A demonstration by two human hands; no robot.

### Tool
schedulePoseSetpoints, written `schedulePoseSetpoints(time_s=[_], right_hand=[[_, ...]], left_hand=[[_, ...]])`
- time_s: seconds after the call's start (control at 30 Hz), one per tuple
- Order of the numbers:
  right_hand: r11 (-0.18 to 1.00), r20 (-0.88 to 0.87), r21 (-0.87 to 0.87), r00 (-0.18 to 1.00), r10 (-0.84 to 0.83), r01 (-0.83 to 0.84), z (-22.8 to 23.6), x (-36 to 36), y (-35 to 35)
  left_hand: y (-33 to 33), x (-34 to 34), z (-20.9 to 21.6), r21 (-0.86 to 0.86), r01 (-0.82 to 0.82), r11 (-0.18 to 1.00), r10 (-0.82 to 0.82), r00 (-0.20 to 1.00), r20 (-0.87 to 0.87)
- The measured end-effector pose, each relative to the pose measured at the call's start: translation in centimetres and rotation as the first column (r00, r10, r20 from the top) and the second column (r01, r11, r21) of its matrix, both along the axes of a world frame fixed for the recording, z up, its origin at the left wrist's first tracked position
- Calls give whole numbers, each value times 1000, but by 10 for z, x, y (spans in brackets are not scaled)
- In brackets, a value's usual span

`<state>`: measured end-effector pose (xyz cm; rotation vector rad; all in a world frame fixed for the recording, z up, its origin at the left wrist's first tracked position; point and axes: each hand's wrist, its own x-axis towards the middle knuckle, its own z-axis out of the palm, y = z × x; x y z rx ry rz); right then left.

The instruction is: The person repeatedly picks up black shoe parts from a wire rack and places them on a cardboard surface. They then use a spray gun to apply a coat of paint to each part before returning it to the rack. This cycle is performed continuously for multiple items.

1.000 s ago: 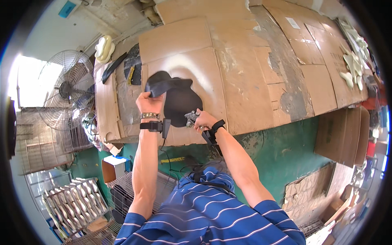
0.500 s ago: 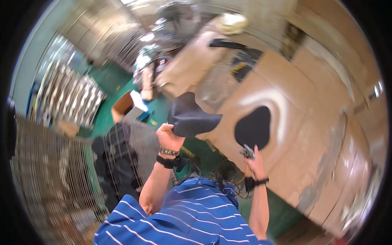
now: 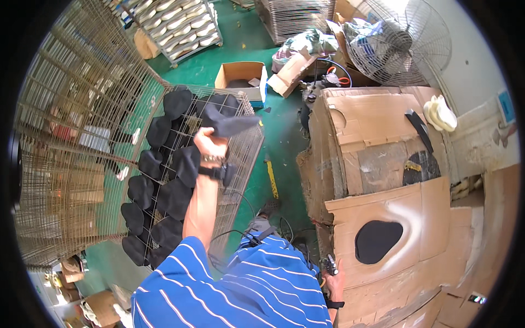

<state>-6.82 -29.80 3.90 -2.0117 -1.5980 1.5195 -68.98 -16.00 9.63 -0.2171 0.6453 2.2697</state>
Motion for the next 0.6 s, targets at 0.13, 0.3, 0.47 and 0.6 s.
schedulePoseSetpoints(time_s=[0.13, 0.3, 0.47, 0.6], right_hand=[[997, -2, 71, 1000, 24, -24, -12, -7, 16], [998, 74, -49, 997, -34, 38, 35, -55, 33], [998, 63, -56, 997, 33, -29, 12, -51, 28], [997, -28, -67, 999, 20, -22, 39, -83, 28]], left_hand=[[4, -104, -26, 103, -198, 975, 199, 980, -2], [5, -120, -59, 43, -457, 888, 458, 889, -17], [-16, -123, -217, -395, -297, 869, 407, 884, 230], [-35, -104, -240, -620, -349, 703, 451, 893, 9]])
